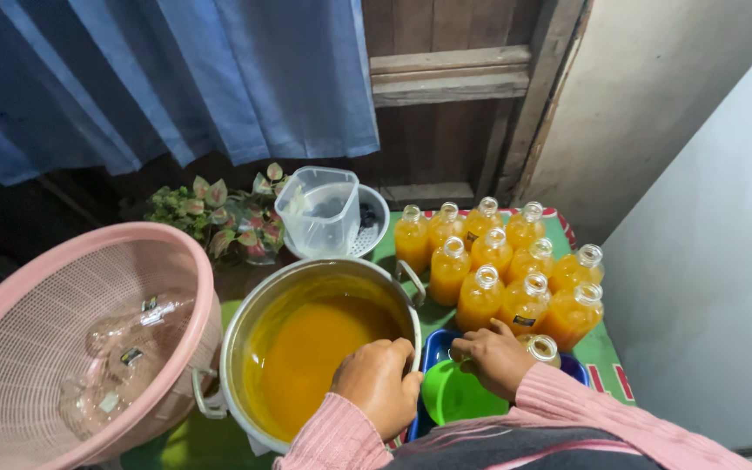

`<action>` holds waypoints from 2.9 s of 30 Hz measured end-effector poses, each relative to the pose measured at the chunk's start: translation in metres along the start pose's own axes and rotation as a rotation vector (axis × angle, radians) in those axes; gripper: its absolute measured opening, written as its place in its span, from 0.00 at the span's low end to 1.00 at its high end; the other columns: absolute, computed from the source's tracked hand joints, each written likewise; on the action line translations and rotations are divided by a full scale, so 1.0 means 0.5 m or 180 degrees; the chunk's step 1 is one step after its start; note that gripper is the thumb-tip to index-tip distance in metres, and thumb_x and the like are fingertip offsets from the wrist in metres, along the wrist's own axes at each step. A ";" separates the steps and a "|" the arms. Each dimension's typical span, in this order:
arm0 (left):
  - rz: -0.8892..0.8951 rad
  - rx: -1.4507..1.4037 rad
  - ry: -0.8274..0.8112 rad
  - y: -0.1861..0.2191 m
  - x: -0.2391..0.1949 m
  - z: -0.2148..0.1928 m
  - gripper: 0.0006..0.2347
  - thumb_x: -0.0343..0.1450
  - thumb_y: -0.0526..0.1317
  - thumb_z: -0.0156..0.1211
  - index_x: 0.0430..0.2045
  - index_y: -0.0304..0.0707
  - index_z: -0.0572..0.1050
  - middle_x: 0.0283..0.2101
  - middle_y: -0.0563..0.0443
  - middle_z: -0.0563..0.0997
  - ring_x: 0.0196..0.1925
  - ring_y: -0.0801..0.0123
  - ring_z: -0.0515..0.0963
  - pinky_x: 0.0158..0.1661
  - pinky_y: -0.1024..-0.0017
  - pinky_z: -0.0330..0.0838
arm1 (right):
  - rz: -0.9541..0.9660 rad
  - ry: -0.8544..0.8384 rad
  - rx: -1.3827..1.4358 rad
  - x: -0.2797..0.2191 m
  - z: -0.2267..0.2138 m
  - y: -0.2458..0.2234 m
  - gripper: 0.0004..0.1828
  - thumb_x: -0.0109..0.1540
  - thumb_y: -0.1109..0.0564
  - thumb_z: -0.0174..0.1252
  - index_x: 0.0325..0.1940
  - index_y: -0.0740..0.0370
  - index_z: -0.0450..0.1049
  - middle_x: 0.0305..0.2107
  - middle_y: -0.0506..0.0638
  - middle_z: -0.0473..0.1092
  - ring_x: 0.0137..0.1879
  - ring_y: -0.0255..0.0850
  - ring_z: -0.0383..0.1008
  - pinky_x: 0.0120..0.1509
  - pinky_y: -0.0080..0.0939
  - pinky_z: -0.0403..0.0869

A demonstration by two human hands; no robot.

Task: The person pours an orange-colored liquid from a large metal pot into clear plastic bottles using a green plastic scoop. They fill several bottles and place them on a tray next to the pot.

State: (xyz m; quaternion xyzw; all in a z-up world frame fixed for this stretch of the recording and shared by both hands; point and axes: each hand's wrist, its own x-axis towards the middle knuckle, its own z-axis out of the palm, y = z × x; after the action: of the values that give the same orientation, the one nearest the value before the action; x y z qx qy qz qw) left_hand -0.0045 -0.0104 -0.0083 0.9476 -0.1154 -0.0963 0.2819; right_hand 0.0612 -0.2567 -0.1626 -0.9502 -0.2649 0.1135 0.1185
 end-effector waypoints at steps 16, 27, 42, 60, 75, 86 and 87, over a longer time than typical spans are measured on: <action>-0.0480 -0.1342 0.0293 0.021 0.031 0.026 0.29 0.62 0.55 0.69 0.52 0.38 0.71 0.44 0.39 0.82 0.47 0.52 0.83 0.48 0.59 0.76 | 0.0345 0.2244 0.0621 -0.043 -0.380 -0.069 0.10 0.57 0.56 0.65 0.41 0.60 0.76 0.31 0.59 0.77 0.37 0.57 0.79 0.40 0.50 0.76; 0.0570 -0.0973 0.0776 -0.021 0.092 0.033 0.16 0.66 0.49 0.72 0.25 0.31 0.80 0.27 0.44 0.80 0.29 0.63 0.76 0.30 0.67 0.71 | 0.0310 0.2429 0.0861 -0.031 -0.403 -0.106 0.11 0.58 0.55 0.65 0.41 0.63 0.76 0.31 0.58 0.78 0.36 0.52 0.80 0.40 0.46 0.76; 0.0049 -0.3028 0.0075 -0.010 0.138 0.054 0.12 0.71 0.44 0.62 0.29 0.29 0.80 0.26 0.55 0.82 0.27 0.81 0.75 0.29 0.78 0.72 | 0.0885 0.1973 0.1962 -0.043 -0.436 -0.115 0.23 0.59 0.50 0.63 0.57 0.58 0.74 0.41 0.53 0.82 0.45 0.37 0.82 0.48 0.38 0.78; -0.0175 -0.3217 0.1007 -0.068 0.158 0.033 0.15 0.72 0.40 0.62 0.16 0.31 0.68 0.19 0.57 0.69 0.22 0.80 0.62 0.22 0.73 0.60 | 0.1629 -0.0251 0.0487 -0.082 -0.315 -0.002 0.57 0.45 0.35 0.77 0.71 0.51 0.58 0.66 0.56 0.62 0.72 0.50 0.63 0.73 0.46 0.65; -0.0336 -0.2895 0.1273 -0.057 0.128 0.020 0.19 0.70 0.41 0.64 0.12 0.34 0.63 0.16 0.59 0.62 0.22 0.80 0.58 0.21 0.71 0.57 | 0.1769 -0.0738 -0.0154 -0.077 -0.142 0.035 0.47 0.45 0.42 0.76 0.66 0.49 0.66 0.56 0.56 0.65 0.63 0.54 0.69 0.65 0.48 0.72; -0.0546 -0.2948 0.1374 -0.056 0.102 0.018 0.18 0.71 0.42 0.64 0.13 0.33 0.64 0.17 0.58 0.63 0.22 0.79 0.58 0.21 0.71 0.57 | 0.2069 0.0678 0.0880 -0.089 -0.078 0.059 0.38 0.45 0.44 0.78 0.53 0.60 0.72 0.47 0.56 0.73 0.54 0.50 0.76 0.60 0.46 0.75; -0.0533 -0.3004 0.1361 -0.053 0.099 0.017 0.17 0.71 0.42 0.63 0.14 0.33 0.65 0.17 0.57 0.64 0.22 0.79 0.59 0.22 0.71 0.58 | 0.2187 0.0638 0.0855 -0.088 -0.071 0.064 0.37 0.47 0.42 0.78 0.52 0.61 0.72 0.46 0.57 0.74 0.54 0.50 0.76 0.61 0.46 0.74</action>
State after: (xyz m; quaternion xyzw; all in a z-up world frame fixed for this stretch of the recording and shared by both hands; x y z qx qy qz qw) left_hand 0.0452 -0.0067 -0.0361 0.7220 0.0767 0.0356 0.6867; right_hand 0.0495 -0.3126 -0.1316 -0.9660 0.0992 0.0868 0.2224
